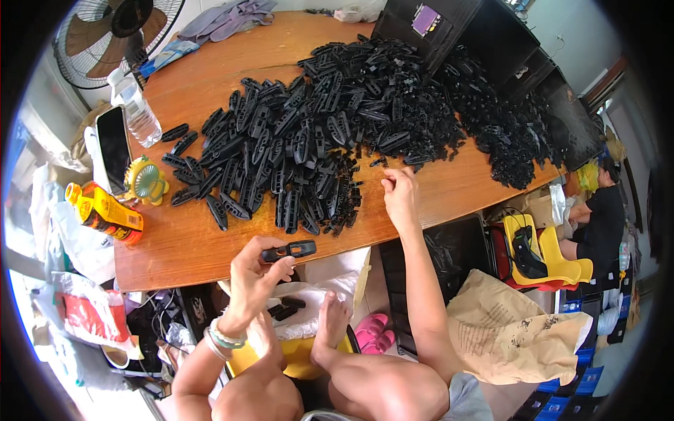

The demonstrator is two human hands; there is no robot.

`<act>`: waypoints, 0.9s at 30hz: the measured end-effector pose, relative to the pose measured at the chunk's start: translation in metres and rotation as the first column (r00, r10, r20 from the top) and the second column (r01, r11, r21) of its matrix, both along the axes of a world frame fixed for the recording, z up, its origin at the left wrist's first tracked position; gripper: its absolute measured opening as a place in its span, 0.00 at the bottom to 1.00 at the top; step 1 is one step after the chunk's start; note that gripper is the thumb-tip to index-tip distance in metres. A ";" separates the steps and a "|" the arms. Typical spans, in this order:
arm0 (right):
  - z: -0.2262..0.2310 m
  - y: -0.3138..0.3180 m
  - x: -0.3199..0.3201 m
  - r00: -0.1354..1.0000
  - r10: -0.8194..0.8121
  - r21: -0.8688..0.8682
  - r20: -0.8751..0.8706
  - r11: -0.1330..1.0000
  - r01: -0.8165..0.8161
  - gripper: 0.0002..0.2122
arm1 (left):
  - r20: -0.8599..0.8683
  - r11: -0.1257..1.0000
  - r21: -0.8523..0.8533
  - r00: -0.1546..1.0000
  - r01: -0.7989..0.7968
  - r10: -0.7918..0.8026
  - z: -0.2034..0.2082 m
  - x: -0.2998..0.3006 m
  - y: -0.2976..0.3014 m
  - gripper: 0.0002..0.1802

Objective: The person assembles plastic components by hand, inserting smaller plastic pieces into larger plastic clips and sorting the parts across the table.

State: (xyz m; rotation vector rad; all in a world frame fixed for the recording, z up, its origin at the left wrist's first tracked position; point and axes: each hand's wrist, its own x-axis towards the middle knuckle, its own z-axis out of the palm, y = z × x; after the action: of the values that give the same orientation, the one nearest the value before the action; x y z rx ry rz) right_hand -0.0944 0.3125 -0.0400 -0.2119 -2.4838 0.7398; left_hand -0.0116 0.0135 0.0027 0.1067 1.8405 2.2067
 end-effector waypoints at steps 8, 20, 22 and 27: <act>0.040 -0.046 0.043 0.952 0.265 -0.856 -0.155 0.444 -0.263 0.08 | 0.064 0.998 0.049 0.997 0.030 -0.033 0.006 -0.011 0.003 0.15; 0.068 -0.112 0.115 0.824 0.512 -0.765 -0.240 0.423 -0.486 0.07 | 0.076 0.990 0.095 0.991 0.105 -0.112 0.014 0.014 0.004 0.14; 0.068 -0.125 0.118 0.838 0.517 -0.715 -0.176 0.518 -0.470 0.07 | 0.104 0.986 0.125 0.987 0.113 -0.126 0.013 0.018 0.001 0.14; 0.072 -0.128 0.127 0.881 0.464 -0.595 -0.092 0.684 -0.422 0.07 | 0.117 0.978 0.183 0.986 0.097 -0.119 0.016 0.025 0.001 0.15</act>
State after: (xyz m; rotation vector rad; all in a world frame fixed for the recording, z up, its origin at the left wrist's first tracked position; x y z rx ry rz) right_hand 0.0329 0.1847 0.0318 0.1658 -2.2897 1.7611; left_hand 0.0131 0.0141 0.0183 0.0952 1.5343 2.2413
